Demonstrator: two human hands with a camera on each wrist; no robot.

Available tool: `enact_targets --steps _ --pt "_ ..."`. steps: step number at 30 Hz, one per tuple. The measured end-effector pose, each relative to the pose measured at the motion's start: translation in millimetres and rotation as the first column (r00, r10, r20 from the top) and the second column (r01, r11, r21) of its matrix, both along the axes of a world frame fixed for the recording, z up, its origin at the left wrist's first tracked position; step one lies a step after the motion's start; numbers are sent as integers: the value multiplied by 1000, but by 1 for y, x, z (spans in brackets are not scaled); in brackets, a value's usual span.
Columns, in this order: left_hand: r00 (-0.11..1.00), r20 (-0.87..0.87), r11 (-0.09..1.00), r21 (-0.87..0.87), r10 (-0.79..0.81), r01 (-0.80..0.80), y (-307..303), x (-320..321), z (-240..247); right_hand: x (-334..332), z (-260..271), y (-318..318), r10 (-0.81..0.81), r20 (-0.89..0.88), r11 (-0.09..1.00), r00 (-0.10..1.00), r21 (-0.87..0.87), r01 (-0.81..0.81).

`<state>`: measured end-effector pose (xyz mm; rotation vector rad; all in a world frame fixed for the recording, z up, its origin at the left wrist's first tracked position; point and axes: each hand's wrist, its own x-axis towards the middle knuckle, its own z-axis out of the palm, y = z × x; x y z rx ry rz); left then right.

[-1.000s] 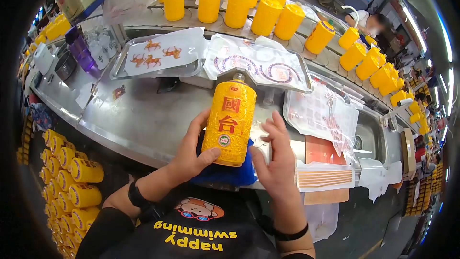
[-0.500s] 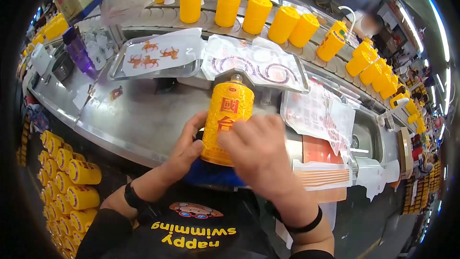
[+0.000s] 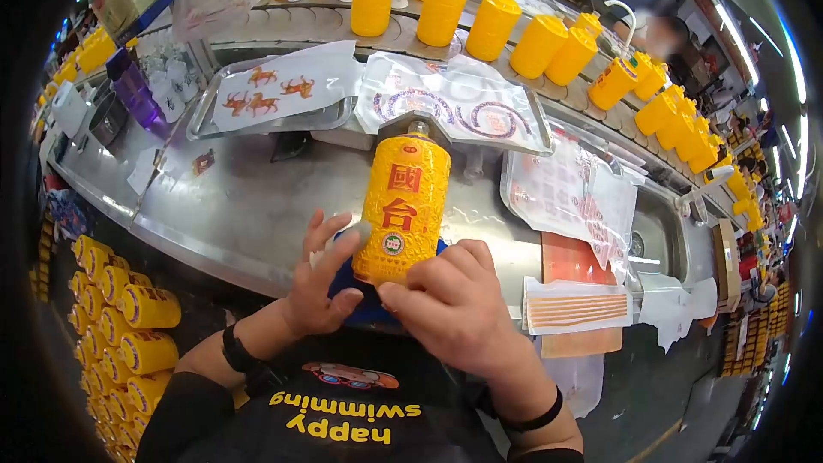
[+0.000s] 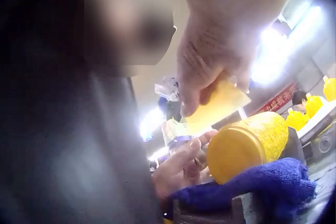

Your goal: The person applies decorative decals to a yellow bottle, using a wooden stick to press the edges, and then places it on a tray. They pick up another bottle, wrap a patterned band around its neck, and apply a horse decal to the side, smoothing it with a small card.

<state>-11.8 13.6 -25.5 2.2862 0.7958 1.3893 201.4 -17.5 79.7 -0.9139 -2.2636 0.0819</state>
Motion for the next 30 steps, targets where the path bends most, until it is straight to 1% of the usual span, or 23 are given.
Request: enact_targets --steps 1,2,3,4,7,9,12,13,16,18,19,21,22,23,24,25,26,27,28,29,30 --pt "1000 -27 999 42 0 2 1 -1 1 8 -4 0 35 -36 997 999 -71 -38" --pt "999 -53 997 80 -2 6 1 -2 0 7 -9 -6 -87 -292 960 953 -279 2" --pt "997 -81 993 114 -6 15 0 -2 0 5 -15 -15 -255 -495 876 831 -481 -18" --pt "991 -132 991 133 -9 27 -1 -3 2 4 -20 -21 -446 -618 756 647 -647 -97" --pt "965 -261 971 224 -19 80 6 -1 14 11 -48 -14 -559 -720 729 412 -663 -170" --pt "949 -314 942 309 -26 128 12 3 16 16 -58 -13 -577 -720 731 384 -666 -150" --pt "937 -349 884 440 10 155 19 10 19 20 -63 -16 -597 -730 735 333 -664 -139" --pt "927 -375 876 449 3 178 21 12 21 21 -63 -16 -600 -734 736 318 -663 -140" --pt "902 -431 857 456 -22 239 22 15 24 27 -68 -17 -595 -736 739 324 -659 -139" --pt "894 -446 850 450 -53 274 19 18 24 32 -68 -18 -593 -724 721 352 -672 -169" --pt "901 -428 848 451 -67 277 16 19 24 33 -67 -18 -591 -719 712 367 -678 -183" --pt "916 -390 847 453 -92 278 9 19 20 24 -52 -17 -565 -700 735 437 -668 -119" --pt "943 -328 885 418 -61 203 7 18 16 21 -43 -15 -552 -687 745 472 -660 -90" --pt "963 -267 917 377 -24 128 5 15 11 21 -38 -11 -456 -624 829 635 -556 49" --pt "978 -209 942 330 17 54 3 12 9 20 -33 -5 -369 -513 898 775 -411 156" --pt "968 -232 991 114 95 -70 4 9 12 19 -29 -2 -300 -363 946 882 -234 226" --pt "969 -215 992 44 124 -117 4 10 10 17 -22 1 -172 -261 980 950 -147 138" --pt "968 -198 986 -25 156 -164 5 13 5 15 -14 4 -43 -141 997 989 -67 34" --pt "965 -179 973 -92 191 -210 8 14 4 12 -6 6 81 -8 997 997 2 -81" --pt "947 -259 977 -48 190 -208 7 10 7 9 -2 1 147 -22 986 989 -81 -148" --pt "935 -289 975 -16 207 -221 5 9 11 8 2 1 112 -12 993 994 -45 -112"
